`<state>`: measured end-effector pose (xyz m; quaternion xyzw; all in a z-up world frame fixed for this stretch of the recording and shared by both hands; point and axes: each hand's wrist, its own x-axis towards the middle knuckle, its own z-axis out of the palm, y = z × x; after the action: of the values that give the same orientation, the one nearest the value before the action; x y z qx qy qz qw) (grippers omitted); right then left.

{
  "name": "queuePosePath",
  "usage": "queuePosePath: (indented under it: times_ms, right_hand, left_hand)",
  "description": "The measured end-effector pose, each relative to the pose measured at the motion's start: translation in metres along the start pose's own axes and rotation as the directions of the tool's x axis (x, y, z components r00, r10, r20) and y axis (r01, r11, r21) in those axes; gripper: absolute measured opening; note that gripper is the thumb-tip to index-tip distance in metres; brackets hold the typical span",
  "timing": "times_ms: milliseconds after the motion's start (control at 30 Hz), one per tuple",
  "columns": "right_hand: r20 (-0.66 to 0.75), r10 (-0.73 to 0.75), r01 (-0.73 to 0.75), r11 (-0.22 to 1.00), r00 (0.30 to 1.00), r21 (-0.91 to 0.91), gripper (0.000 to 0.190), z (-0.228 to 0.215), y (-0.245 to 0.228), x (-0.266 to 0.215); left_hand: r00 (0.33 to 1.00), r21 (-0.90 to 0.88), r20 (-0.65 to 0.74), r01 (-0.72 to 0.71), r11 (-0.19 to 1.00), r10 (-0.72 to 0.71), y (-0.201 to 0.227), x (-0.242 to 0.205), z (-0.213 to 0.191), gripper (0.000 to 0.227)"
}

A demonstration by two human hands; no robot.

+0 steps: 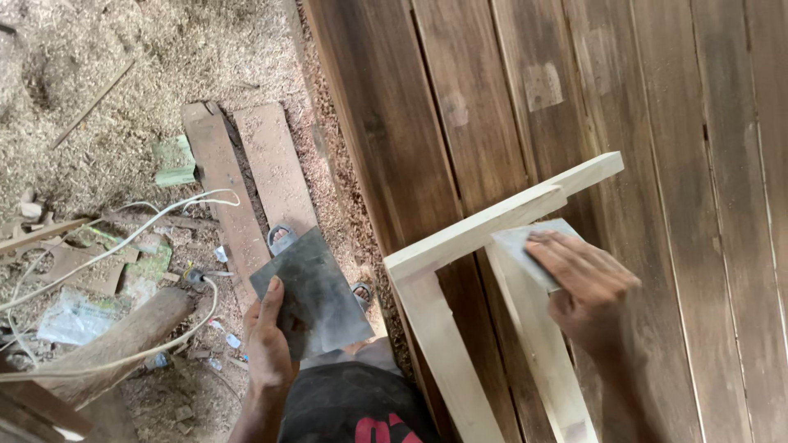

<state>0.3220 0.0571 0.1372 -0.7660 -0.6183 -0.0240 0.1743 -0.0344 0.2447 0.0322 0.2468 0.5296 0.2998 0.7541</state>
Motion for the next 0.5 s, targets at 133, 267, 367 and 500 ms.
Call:
queuePosePath:
  times_ms: [133,267,367,500]
  right_hand:
    - [0.104,-0.107,0.115,0.991,0.989,-0.073,0.039,0.011,-0.004,0.012]
    - [0.153,-0.053,0.068,0.993,0.987,-0.097,0.05,0.013,-0.016,0.008]
    - [0.167,-0.028,0.042,0.996,0.986,-0.083,0.049,0.012,-0.019,0.004]
    - [0.211,-0.017,0.03,0.998,0.977,-0.058,0.051,0.008,-0.021,-0.003]
  left_hand:
    - [0.998,0.029,-0.044,0.038,0.999,-0.037,-0.001,0.005,0.012,0.033]
    - [0.996,0.016,-0.049,0.074,0.997,-0.073,0.001,0.01,0.02,0.032]
    - [0.997,0.033,-0.044,0.058,0.998,-0.057,0.002,0.017,0.022,0.033]
    - [0.995,0.05,-0.078,0.064,0.997,-0.06,0.006,0.022,0.019,0.033]
